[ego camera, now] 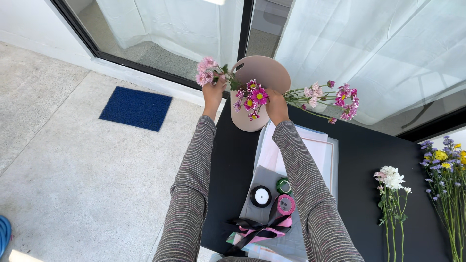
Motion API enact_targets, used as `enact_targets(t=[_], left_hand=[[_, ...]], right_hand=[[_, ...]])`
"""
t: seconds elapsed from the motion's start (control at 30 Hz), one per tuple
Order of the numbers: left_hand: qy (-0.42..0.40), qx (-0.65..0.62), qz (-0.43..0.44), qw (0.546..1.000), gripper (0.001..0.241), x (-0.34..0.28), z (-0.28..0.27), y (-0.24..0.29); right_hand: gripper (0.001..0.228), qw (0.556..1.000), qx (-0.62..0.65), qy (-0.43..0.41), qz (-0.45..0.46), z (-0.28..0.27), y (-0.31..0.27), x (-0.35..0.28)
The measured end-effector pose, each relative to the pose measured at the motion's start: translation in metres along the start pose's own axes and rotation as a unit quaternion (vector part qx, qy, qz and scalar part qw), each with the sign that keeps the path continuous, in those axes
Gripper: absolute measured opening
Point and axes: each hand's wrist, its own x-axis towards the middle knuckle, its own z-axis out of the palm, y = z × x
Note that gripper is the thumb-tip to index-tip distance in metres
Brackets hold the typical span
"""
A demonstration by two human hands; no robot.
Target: The person prepares a floral arrangement by trimming the stems of various flowers with shears, wiping the stems with a cloth, and grouping them together.
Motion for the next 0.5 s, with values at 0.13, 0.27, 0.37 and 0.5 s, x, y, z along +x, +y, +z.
enact_targets(t=[0.13, 0.27, 0.37, 0.5], left_hand=[[0.0, 0.005, 0.054, 0.999, 0.059, 0.005, -0.018, 0.043], [-0.018, 0.066, 0.106, 0.992, 0.052, 0.002, -0.052, 0.078], [-0.02, 0.114, 0.168, 0.979, 0.05, -0.013, -0.068, 0.114], [-0.002, 0.138, 0.26, 0.956, 0.039, -0.022, -0.083, 0.14]], right_hand=[[0.021, 0.999, 0.049, -0.005, 0.015, -0.011, -0.017, -0.009], [0.035, 0.997, 0.057, -0.004, 0.045, -0.007, -0.021, -0.015], [0.04, 0.998, 0.055, 0.02, 0.037, -0.015, -0.033, -0.027], [0.037, 0.995, 0.053, 0.074, 0.03, -0.014, -0.035, -0.042]])
